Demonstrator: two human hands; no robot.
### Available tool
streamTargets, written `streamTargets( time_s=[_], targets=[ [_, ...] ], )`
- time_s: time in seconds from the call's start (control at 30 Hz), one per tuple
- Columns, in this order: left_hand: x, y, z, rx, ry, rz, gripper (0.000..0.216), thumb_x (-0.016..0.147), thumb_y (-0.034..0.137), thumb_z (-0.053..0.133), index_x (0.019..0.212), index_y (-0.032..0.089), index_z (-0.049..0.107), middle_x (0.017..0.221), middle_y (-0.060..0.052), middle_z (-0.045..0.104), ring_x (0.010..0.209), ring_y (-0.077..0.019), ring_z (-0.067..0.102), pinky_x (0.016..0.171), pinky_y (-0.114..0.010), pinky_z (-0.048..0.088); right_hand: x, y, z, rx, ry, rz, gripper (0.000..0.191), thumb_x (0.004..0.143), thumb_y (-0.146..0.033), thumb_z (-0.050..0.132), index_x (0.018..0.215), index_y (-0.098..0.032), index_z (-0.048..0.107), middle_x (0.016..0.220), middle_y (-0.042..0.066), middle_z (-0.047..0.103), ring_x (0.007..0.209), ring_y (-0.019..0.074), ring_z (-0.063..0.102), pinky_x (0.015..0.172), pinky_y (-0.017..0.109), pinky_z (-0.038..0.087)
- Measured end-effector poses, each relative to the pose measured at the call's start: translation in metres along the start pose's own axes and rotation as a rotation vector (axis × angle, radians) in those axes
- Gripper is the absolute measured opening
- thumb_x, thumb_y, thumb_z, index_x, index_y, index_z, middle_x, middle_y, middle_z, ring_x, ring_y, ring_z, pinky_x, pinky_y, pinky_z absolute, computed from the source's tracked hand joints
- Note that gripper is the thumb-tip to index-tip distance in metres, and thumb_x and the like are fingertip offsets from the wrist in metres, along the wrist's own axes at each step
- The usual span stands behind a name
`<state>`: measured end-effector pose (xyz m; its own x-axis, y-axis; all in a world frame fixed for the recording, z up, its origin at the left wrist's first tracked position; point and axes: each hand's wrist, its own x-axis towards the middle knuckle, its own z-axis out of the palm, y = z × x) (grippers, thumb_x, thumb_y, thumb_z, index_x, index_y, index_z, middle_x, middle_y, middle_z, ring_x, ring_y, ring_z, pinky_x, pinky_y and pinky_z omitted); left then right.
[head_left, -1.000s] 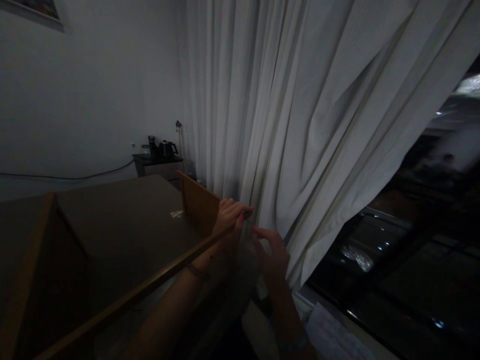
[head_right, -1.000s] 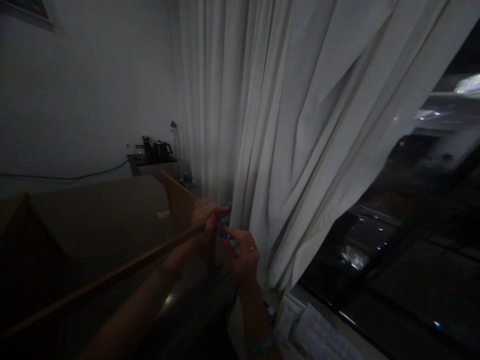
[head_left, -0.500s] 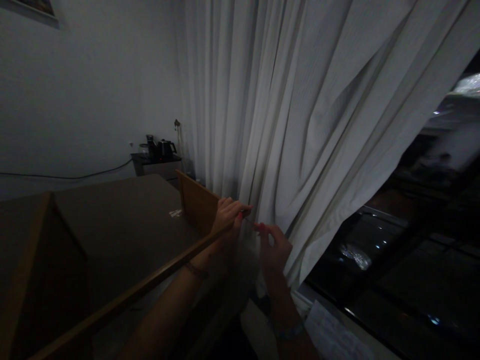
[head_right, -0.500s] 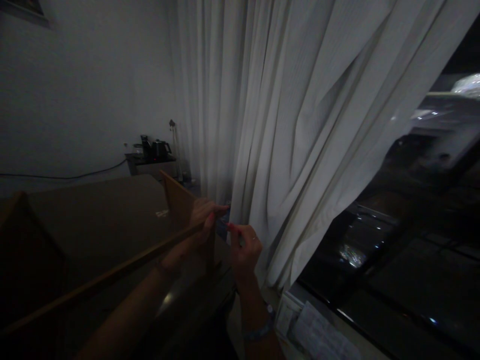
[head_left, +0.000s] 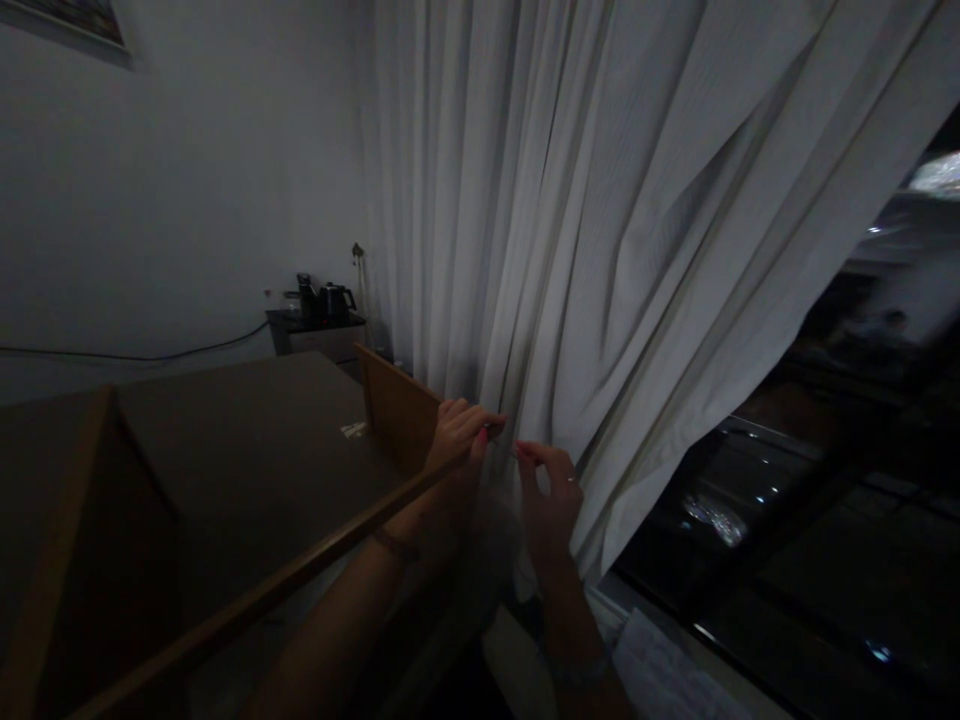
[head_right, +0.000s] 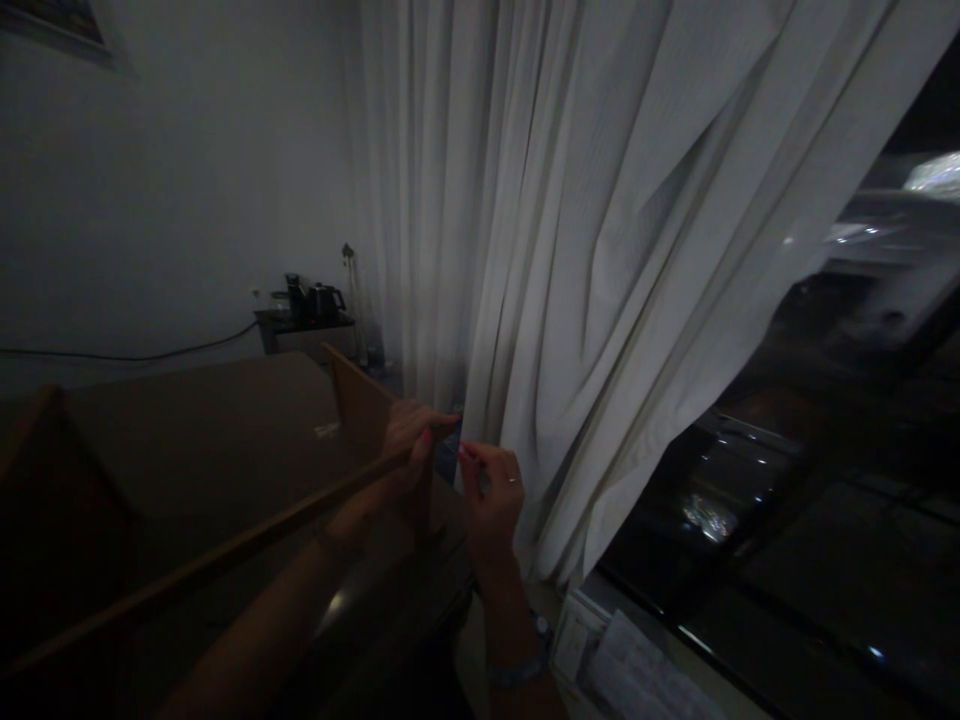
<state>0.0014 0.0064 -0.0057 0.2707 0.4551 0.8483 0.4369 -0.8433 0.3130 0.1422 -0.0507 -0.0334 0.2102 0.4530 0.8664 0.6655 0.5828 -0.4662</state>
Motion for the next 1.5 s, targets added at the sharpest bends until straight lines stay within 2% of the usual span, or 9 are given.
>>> streamTargets(
  time_s=[0.13, 0.23, 0.37, 0.5, 0.6, 0.77, 0.87, 0.97, 1.5],
  targets=[
    [-0.001, -0.002, 0.001, -0.004, 0.024, 0.02, 0.042, 0.094, 0.033, 0.026, 0.095, 0.02, 0.066, 0.08, -0.005, 0.069, 0.078, -0.0211, 0.054, 0.083, -0.041, 0.036, -0.003, 0.013, -0.006, -0.113, -0.032, -0.216, 0.02, 0.094, -0.03, 0.054, 0.108, -0.023, 0.066, 0.098, 0.006, 0.071, 0.091, 0.0183, 0.062, 0.082, 0.034, 0.046],
    [0.0, 0.0, 0.0, 0.008, 0.014, 0.0, 0.04, 0.093, 0.033, 0.028, 0.093, 0.021, 0.066, 0.079, -0.005, 0.069, 0.078, -0.0214, 0.053, 0.081, -0.04, 0.036, -0.005, 0.013, -0.006, -0.089, -0.027, -0.18, 0.018, 0.094, -0.029, 0.053, 0.09, -0.022, 0.069, 0.086, 0.004, 0.071, 0.084, 0.0179, 0.062, 0.079, 0.033, 0.046],
    [0.001, 0.002, -0.003, -0.009, 0.002, -0.02, 0.041, 0.094, 0.035, 0.027, 0.094, 0.022, 0.065, 0.079, -0.004, 0.069, 0.079, -0.0209, 0.054, 0.082, -0.04, 0.037, -0.006, -0.006, -0.001, 0.069, -0.129, 0.152, 0.04, 0.094, -0.039, 0.048, 0.062, -0.02, 0.063, 0.063, 0.001, 0.064, 0.065, 0.0155, 0.059, 0.068, 0.029, 0.044],
    [0.0, 0.002, -0.001, -0.023, 0.026, -0.006, 0.044, 0.095, 0.038, 0.024, 0.093, 0.022, 0.066, 0.078, -0.004, 0.069, 0.077, -0.0204, 0.055, 0.081, -0.04, 0.038, -0.005, -0.032, 0.001, 0.424, -0.219, 0.613, 0.05, 0.091, -0.051, 0.044, 0.055, -0.019, 0.06, 0.049, -0.001, 0.057, 0.045, 0.0118, 0.05, 0.047, 0.024, 0.039],
    [-0.001, 0.003, -0.001, -0.027, 0.026, -0.02, 0.045, 0.094, 0.037, 0.025, 0.093, 0.021, 0.066, 0.078, -0.004, 0.069, 0.078, -0.0206, 0.055, 0.081, -0.04, 0.038, -0.004, -0.039, 0.001, 0.499, -0.176, 0.694, 0.044, 0.086, -0.053, 0.051, 0.059, -0.02, 0.063, 0.052, 0.001, 0.06, 0.047, 0.0128, 0.054, 0.045, 0.023, 0.04],
    [0.001, 0.006, -0.004, -0.016, 0.016, -0.031, 0.042, 0.093, 0.035, 0.026, 0.092, 0.021, 0.066, 0.078, -0.004, 0.069, 0.077, -0.0206, 0.054, 0.082, -0.04, 0.038, -0.003, -0.028, 0.001, 0.497, -0.241, 0.633, 0.043, 0.089, -0.05, 0.047, 0.069, -0.018, 0.067, 0.065, 0.003, 0.067, 0.055, 0.0132, 0.057, 0.052, 0.024, 0.045],
    [0.001, 0.006, -0.005, -0.023, 0.013, -0.011, 0.039, 0.093, 0.033, 0.028, 0.092, 0.021, 0.065, 0.078, -0.004, 0.069, 0.077, -0.0206, 0.054, 0.08, -0.04, 0.037, -0.005, -0.02, 0.001, 0.348, -0.114, 0.471, 0.033, 0.09, -0.045, 0.05, 0.091, -0.018, 0.068, 0.08, 0.003, 0.068, 0.066, 0.0141, 0.059, 0.059, 0.025, 0.046],
    [0.0, 0.004, -0.002, -0.032, 0.024, -0.011, 0.038, 0.093, 0.032, 0.029, 0.093, 0.02, 0.065, 0.078, -0.004, 0.068, 0.077, -0.0206, 0.054, 0.08, -0.04, 0.037, -0.007, -0.015, 0.0, 0.144, -0.028, 0.253, 0.023, 0.089, -0.038, 0.054, 0.093, -0.019, 0.067, 0.078, 0.002, 0.066, 0.066, 0.0134, 0.058, 0.062, 0.025, 0.046],
    [-0.001, 0.002, -0.002, -0.036, 0.01, -0.033, 0.041, 0.094, 0.034, 0.027, 0.095, 0.021, 0.066, 0.08, -0.004, 0.069, 0.078, -0.0206, 0.055, 0.082, -0.04, 0.038, -0.012, 0.009, -0.01, -0.016, -0.131, -0.239, 0.021, 0.09, -0.028, 0.061, 0.11, -0.022, 0.062, 0.095, 0.004, 0.072, 0.074, 0.0141, 0.066, 0.074, 0.029, 0.053]
  ],
)
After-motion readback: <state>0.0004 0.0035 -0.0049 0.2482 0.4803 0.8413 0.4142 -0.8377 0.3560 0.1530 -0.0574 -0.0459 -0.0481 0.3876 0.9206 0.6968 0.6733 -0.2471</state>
